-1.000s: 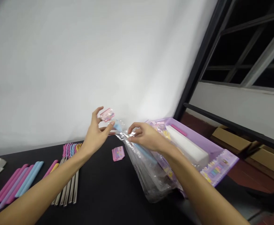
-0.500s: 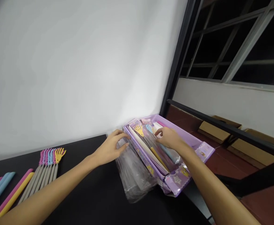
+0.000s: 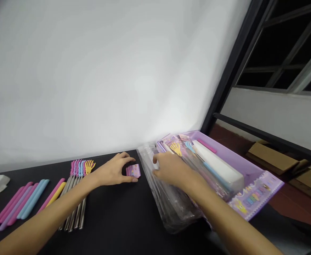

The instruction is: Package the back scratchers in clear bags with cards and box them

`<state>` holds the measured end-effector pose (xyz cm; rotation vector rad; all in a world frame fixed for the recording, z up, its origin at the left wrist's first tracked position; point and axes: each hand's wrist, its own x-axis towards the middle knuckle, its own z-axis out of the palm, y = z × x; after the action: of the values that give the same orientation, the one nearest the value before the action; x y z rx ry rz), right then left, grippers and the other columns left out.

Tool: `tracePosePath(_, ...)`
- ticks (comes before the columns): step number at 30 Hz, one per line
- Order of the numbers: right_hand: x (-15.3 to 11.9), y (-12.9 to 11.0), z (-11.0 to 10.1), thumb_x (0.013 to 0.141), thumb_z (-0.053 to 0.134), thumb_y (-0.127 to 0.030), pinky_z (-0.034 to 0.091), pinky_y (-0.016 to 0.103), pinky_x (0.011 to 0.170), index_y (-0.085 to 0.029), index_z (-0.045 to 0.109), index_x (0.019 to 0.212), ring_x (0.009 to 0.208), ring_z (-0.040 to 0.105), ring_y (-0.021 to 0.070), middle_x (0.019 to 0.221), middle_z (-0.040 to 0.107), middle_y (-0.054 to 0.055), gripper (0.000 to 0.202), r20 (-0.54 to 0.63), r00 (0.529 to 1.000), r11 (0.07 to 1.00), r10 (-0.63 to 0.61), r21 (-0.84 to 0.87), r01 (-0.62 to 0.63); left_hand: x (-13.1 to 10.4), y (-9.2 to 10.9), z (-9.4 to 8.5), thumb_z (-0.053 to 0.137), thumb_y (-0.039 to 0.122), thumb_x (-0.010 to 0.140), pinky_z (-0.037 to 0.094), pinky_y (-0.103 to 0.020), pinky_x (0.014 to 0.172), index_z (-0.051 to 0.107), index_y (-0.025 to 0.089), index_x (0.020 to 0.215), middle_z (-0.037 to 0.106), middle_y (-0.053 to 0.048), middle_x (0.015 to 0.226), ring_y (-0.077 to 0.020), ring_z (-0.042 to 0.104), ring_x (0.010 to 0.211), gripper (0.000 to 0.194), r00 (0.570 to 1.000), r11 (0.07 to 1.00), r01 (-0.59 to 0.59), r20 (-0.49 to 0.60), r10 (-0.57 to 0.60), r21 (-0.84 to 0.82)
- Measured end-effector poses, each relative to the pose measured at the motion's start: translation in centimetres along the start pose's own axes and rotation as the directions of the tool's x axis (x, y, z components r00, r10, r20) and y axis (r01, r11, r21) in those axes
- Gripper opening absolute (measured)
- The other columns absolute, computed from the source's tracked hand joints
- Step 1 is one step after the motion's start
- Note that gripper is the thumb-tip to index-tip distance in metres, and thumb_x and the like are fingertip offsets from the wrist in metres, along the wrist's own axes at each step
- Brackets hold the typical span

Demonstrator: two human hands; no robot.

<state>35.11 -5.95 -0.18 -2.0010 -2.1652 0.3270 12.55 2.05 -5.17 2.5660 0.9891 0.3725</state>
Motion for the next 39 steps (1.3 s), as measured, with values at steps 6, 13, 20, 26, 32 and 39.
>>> tracePosePath(6, 0.9, -1.2, 2.0, 0.078, 0.06, -0.032, 0.046, 0.039, 0.076, -0.014, 0.07, 0.104, 0.09, 0.068, 0.0327, 0.091, 0.073, 0.016, 0.033, 0.053, 0.998, 0.982, 0.018, -0.187, -0.008, -0.8, -0.2, 0.5, 0.068, 0.059, 0.074, 0.044, -0.042, 0.099, 0.067, 0.016, 0.114, 0.058, -0.013, 0.116, -0.031, 0.055, 0.111, 0.059, 1.0, 1.0, 0.008, 0.006, -0.008, -0.008)
tracePosePath(13, 3.7, -5.5, 0.9, 0.077, 0.063, -0.026, 0.044, 0.031, 0.068, -0.02, 0.068, 0.097, 0.082, 0.067, 0.025, 0.086, 0.073, 0.009, 0.022, 0.089, 0.991, 0.993, -0.102, -0.043, 0.106, -3.3, -0.6, -2.9, 0.063, 0.055, 0.081, 0.046, -0.04, 0.095, 0.059, 0.015, 0.128, 0.061, -0.015, 0.127, -0.0309, 0.058, 0.115, 0.062, 0.999, 0.999, 0.034, 0.001, -0.034, -0.031)
tracePosePath(20, 7.1, -13.3, 2.7, 0.07, 0.064, -0.02, 0.046, 0.027, 0.057, -0.02, 0.062, 0.076, 0.066, 0.067, 0.0195, 0.069, 0.072, 0.004, 0.006, 0.168, 0.958, 0.968, -0.233, 0.139, 0.211, -9.4, -3.0, -10.4, 0.055, 0.035, 0.086, 0.045, -0.027, 0.065, 0.071, 0.019, 0.097, 0.072, -0.006, 0.09, -0.0187, 0.065, 0.076, 0.026, 0.943, 0.952, 0.289, 0.142, -0.301, 0.1)
tracePosePath(26, 8.1, -16.8, 7.4, 0.064, 0.059, -0.01, 0.053, 0.026, 0.049, -0.02, 0.048, 0.071, 0.056, 0.069, 0.0194, 0.053, 0.065, 0.0, 0.017, 0.459, 0.864, 0.93, -0.204, 0.368, 0.024, -13.3, -6.6, -12.6, 0.061, 0.022, 0.075, 0.043, -0.025, 0.058, 0.066, 0.018, 0.101, 0.072, -0.006, 0.089, -0.0182, 0.064, 0.07, 0.026, 0.815, 0.829, 0.503, 0.185, -0.549, 0.247)
tracePosePath(32, 8.8, -16.6, 10.0, 0.064, 0.06, -0.009, 0.056, 0.025, 0.051, -0.021, 0.041, 0.076, 0.058, 0.069, 0.018, 0.054, 0.063, -0.002, 0.025, 0.458, 0.871, 0.864, -0.177, 0.497, -0.085, -13.6, -7.2, -12.6, 0.059, 0.016, 0.068, 0.045, -0.025, 0.054, 0.066, 0.018, 0.076, 0.073, -0.005, 0.072, -0.0189, 0.066, 0.063, 0.011, 0.732, 0.79, 0.576, 0.297, -0.613, 0.21)
tracePosePath(39, 9.0, -15.7, 8.4, 0.067, 0.065, -0.014, 0.053, 0.021, 0.055, -0.017, 0.053, 0.099, 0.057, 0.062, 0.0112, 0.06, 0.064, -0.002, 0.034, 0.407, 0.9, 0.747, -0.157, 0.644, -0.161, -12.1, -5.6, -10.4, 0.062, 0.015, 0.056, 0.049, -0.034, 0.055, 0.057, 0.015, 0.053, 0.069, -0.011, 0.065, -0.0252, 0.065, 0.056, 0.006, 0.714, 0.748, 0.575, 0.243, -0.657, 0.333)
